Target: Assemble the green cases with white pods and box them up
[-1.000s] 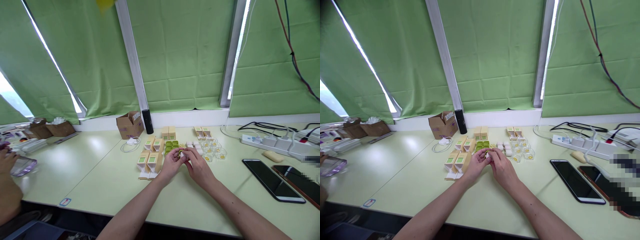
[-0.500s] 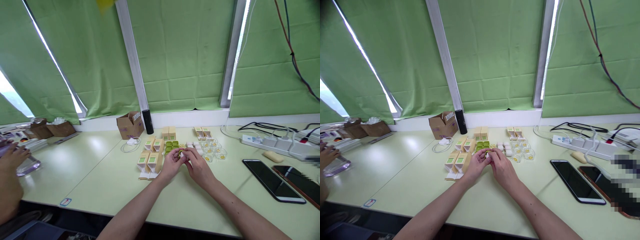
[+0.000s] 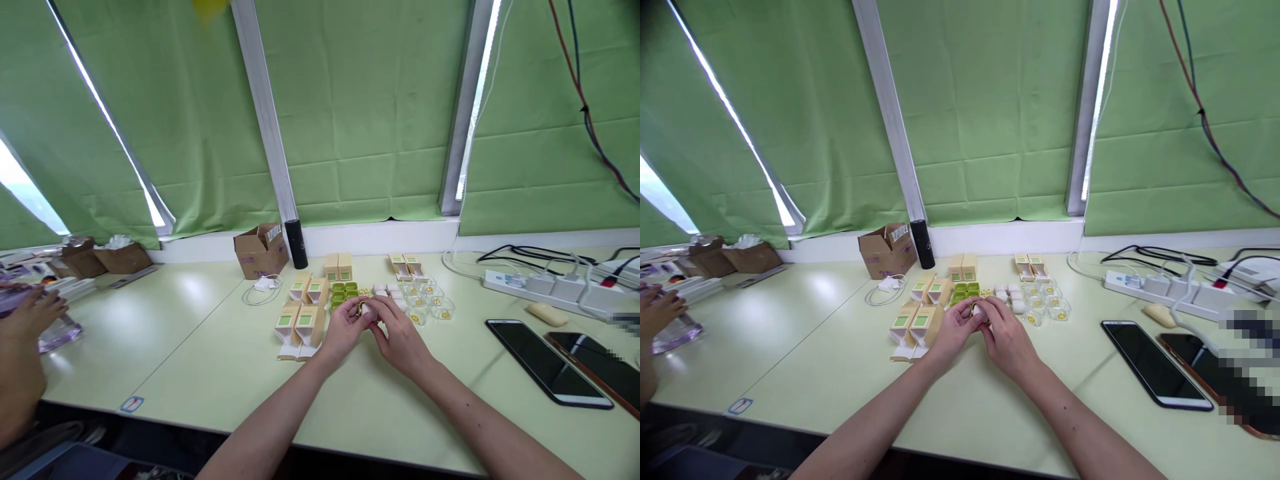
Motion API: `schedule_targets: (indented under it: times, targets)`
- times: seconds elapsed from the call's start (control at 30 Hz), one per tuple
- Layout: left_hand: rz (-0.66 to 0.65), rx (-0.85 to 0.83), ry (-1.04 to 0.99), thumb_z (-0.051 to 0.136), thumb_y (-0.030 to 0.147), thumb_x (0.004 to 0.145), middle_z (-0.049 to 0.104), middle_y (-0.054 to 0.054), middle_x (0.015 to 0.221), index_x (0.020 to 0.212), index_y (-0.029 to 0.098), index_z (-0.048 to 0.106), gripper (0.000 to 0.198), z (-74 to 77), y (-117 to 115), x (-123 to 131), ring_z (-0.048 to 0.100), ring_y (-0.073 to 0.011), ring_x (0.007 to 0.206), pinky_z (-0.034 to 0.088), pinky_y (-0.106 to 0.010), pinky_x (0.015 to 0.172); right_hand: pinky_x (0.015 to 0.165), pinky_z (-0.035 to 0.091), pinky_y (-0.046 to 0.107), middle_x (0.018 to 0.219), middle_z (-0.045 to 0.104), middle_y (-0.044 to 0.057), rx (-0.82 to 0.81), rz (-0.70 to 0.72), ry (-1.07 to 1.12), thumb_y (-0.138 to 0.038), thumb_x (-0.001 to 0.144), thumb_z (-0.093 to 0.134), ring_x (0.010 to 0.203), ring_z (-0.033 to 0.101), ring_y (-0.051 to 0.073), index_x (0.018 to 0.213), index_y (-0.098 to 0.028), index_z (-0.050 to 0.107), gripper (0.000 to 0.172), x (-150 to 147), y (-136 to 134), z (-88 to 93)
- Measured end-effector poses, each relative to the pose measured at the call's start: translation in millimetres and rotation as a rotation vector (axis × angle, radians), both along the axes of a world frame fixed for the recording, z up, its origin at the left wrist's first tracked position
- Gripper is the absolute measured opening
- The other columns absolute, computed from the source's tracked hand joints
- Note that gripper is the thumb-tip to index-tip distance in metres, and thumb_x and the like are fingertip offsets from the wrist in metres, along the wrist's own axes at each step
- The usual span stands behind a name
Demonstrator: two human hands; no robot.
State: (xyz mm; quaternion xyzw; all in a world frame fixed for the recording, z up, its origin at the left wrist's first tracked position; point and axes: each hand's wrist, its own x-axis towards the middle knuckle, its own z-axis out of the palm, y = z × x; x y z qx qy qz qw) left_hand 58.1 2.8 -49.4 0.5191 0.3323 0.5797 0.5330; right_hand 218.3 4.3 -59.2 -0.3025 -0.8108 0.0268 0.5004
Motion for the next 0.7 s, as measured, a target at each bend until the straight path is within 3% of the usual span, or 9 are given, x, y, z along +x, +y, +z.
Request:
schedule_targets:
  times: [0.2, 0.43, 0.57, 0.7]
  targets:
    - [-0.017, -0.03, -0.028, 0.088, 0.054, 0.075, 0.077, -0.015, 0.113, 0.124, 0.014, 0.07, 0.066, 2.1, 1, -2, 0.076, -0.0279, 0.102, 0.065, -0.04, 0.086, 0.082, 0.063, 0.047, 0.126, 0.066, 0.015, -0.126, 0.008, 0.106, -0.017, 0.097, 0.055, 0.091, 0.068, 0.026, 0.144, -0.025, 0.047, 0.049, -1, 0, -0.7]
    - [-0.032, -0.03, -0.029, 0.084, 0.063, 0.077, 0.077, -0.017, 0.11, 0.128, 0.012, 0.068, 0.075, 3.5, -2, -4, 0.077, -0.029, 0.098, 0.065, -0.042, 0.084, 0.084, 0.058, 0.046, 0.121, 0.065, 0.012, -0.176, -0.01, 0.132, -0.02, 0.096, 0.056, 0.097, 0.063, 0.027, 0.131, -0.026, 0.055, 0.036, 0, 1, 0.3]
    - [-0.045, -0.015, -0.008, 0.071, 0.065, 0.089, 0.076, -0.019, 0.112, 0.13, 0.01, 0.069, 0.069, 8.5, -7, -6, 0.078, -0.0259, 0.088, 0.062, -0.035, 0.073, 0.085, 0.056, 0.045, 0.118, 0.065, 0.012, -0.227, -0.067, 0.199, -0.025, 0.095, 0.06, 0.1, 0.062, 0.028, 0.13, -0.024, 0.052, 0.036, 1, -1, 2.9]
    - [-0.058, -0.013, 0.035, 0.069, 0.064, 0.091, 0.078, -0.017, 0.102, 0.132, 0.01, 0.068, 0.068, 10.6, -9, -8, 0.077, -0.0224, 0.072, 0.054, -0.027, 0.059, 0.083, 0.056, 0.043, 0.12, 0.067, 0.012, -0.282, -0.051, 0.29, -0.029, 0.095, 0.062, 0.096, 0.062, 0.025, 0.127, -0.023, 0.05, 0.035, -1, -1, 5.2]
